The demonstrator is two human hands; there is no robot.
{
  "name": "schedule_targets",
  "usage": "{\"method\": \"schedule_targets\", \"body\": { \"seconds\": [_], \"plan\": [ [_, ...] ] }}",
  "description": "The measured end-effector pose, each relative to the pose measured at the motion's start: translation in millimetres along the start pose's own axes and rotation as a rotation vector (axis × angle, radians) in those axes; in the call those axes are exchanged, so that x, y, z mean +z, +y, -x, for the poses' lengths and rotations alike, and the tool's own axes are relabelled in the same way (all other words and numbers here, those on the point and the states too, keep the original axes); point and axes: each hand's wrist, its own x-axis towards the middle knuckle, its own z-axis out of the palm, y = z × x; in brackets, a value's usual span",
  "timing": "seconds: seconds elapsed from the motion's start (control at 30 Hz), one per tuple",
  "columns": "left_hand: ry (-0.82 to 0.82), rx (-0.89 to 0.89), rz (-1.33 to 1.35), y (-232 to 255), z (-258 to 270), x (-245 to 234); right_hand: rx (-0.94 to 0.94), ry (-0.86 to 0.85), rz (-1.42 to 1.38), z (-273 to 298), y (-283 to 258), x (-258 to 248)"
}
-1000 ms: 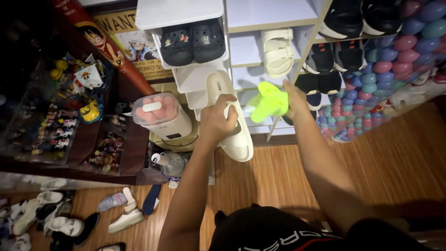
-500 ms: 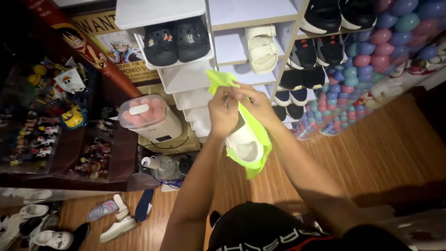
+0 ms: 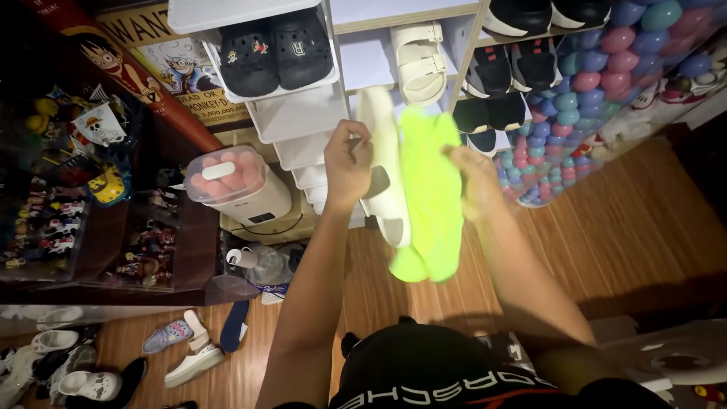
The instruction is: Picking up various shoes from the floor, wiping them with a cloth, and placing them onto a white shoe rack.
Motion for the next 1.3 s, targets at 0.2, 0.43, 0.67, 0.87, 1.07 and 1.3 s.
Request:
{"method": "schedule_targets", "body": {
  "seconds": [0.2, 0.43, 0.67, 0.87, 1.07, 1.3],
  "plan": [
    [-0.161, 0.056, 0.164, 11.8, 13.1, 27.2, 0.145, -0.220, -0.725, -10.0, 15.4, 24.7],
    [-0.004, 0.287, -0.190, 15.0, 16.1, 30.0, -0.038, -0.304, -0.706, -19.0, 54.3, -0.3],
    [-0.262, -0.617, 0.502, -93.0, 82.4, 4.6, -0.067, -0.200, -0.753, -7.8, 39.8, 1.6],
    [0.075, -0.626, 0.123, -51.7, 76.3, 2.1, 0.228, -0.211, -0.590, -10.2, 85.4, -6.1],
    [0.224, -0.298, 0.104, -41.0, 75.9, 17.2, -0.223, 0.089, 0.053, -1.7, 64.9, 25.9],
    [0.066, -0.303, -0.026, -49.0, 78.0, 15.1, 0.305, -0.008, -0.190, 7.1, 58.9, 2.4]
  ]
}}
